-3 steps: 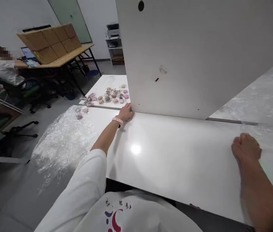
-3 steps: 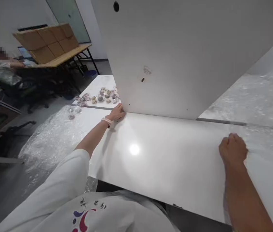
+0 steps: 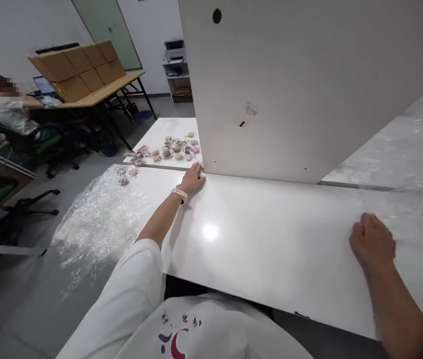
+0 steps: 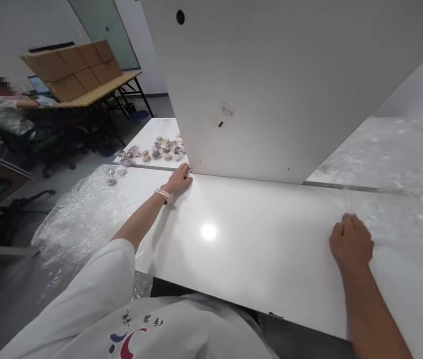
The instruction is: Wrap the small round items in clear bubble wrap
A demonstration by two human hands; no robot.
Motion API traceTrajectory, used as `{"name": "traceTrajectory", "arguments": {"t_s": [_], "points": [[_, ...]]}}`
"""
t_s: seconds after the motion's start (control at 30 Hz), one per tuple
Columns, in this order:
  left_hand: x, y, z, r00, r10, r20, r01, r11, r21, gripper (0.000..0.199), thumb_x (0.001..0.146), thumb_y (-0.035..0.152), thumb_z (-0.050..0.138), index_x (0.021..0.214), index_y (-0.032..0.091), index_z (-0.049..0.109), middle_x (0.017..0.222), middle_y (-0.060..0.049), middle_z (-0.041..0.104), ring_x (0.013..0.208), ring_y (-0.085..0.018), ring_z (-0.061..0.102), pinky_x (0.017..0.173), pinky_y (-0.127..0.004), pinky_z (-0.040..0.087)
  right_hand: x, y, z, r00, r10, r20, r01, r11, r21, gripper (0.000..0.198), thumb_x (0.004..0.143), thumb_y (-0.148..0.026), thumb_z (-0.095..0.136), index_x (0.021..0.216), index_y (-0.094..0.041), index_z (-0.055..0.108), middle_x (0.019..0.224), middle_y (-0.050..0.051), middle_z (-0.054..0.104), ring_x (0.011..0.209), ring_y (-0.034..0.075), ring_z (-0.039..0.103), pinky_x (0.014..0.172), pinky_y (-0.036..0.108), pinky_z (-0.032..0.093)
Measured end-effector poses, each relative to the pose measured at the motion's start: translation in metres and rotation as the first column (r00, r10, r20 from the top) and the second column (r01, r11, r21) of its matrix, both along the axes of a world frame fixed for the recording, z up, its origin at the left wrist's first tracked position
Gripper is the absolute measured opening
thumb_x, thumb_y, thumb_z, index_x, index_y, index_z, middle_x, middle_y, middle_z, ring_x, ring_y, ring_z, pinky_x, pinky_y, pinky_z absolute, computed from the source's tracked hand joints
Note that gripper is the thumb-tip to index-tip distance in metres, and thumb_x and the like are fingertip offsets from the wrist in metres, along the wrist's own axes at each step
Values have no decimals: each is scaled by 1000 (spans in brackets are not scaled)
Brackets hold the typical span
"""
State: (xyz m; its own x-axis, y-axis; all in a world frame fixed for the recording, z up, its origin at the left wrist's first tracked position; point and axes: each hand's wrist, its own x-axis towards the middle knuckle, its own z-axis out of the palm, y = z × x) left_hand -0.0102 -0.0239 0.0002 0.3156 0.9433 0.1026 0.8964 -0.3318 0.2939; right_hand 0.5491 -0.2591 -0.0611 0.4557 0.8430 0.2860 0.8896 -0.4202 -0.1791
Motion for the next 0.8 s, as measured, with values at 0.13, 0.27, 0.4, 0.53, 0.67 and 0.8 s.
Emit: {"name": "traceTrajectory", "arguments": {"t_s": [0.13, 0.27, 0.4, 0.53, 0.67, 0.8], "points": [[-11, -51, -6, 998, 59, -10, -59, 998, 12, 51, 92, 33, 45, 139, 16, 47, 154, -16, 42, 142, -32, 39, 120, -53, 23, -92, -69, 5, 986, 138, -91, -131, 988, 83, 59, 100, -42, 28, 139, -8, 59, 151, 24, 44, 139, 38, 43, 110, 54, 37], [-7, -91, -11, 992, 114, 44, -118, 987, 108, 53, 92, 38, 50, 139, 16, 48, 149, -17, 45, 146, -32, 32, 121, -53, 22, -190, -121, 21, 881, 473, -23, -449, 850, 276, 45, 98, -34, 46, 138, -17, 58, 147, 17, 52, 133, 31, 51, 106, 47, 43], [4, -78, -5, 995, 103, 11, -104, 987, 124, 87, 81, 56, 66, 153, 21, 34, 167, -17, 10, 154, -41, 2, 119, -63, 16, -231, -137, 42, 855, 487, 175, -518, 797, 310, 46, 94, -31, 59, 140, -28, 55, 143, 10, 57, 130, 31, 52, 110, 52, 33], [12, -60, -3, 998, 40, -49, -42, 999, -35, 72, 87, 61, 56, 149, 26, 42, 168, -11, 15, 154, -41, 1, 117, -70, 9, -203, -137, 52, 942, 291, 166, -330, 893, 306, 49, 95, -42, 55, 142, -27, 54, 149, 14, 50, 137, 38, 44, 110, 61, 26], [14, -92, -9, 1000, -7, 9, 7, 1000, 11, 49, 94, 47, 50, 137, 24, 52, 161, -11, 32, 151, -38, 18, 118, -66, 15, -129, -137, 50, 993, -102, -62, 117, 938, 325, 63, 94, -58, 45, 147, -25, 50, 153, 20, 42, 142, 45, 34, 104, 69, 28], [7, -146, -15, 995, -56, 88, 44, 991, 130, 31, 95, 29, 46, 122, 22, 60, 146, -9, 50, 137, -31, 40, 113, -51, 35, -49, -120, 52, 881, -343, -326, 392, 915, 97, 85, 76, -59, 67, 148, -16, 50, 141, 30, 51, 126, 49, 48, 91, 63, 38]]}}
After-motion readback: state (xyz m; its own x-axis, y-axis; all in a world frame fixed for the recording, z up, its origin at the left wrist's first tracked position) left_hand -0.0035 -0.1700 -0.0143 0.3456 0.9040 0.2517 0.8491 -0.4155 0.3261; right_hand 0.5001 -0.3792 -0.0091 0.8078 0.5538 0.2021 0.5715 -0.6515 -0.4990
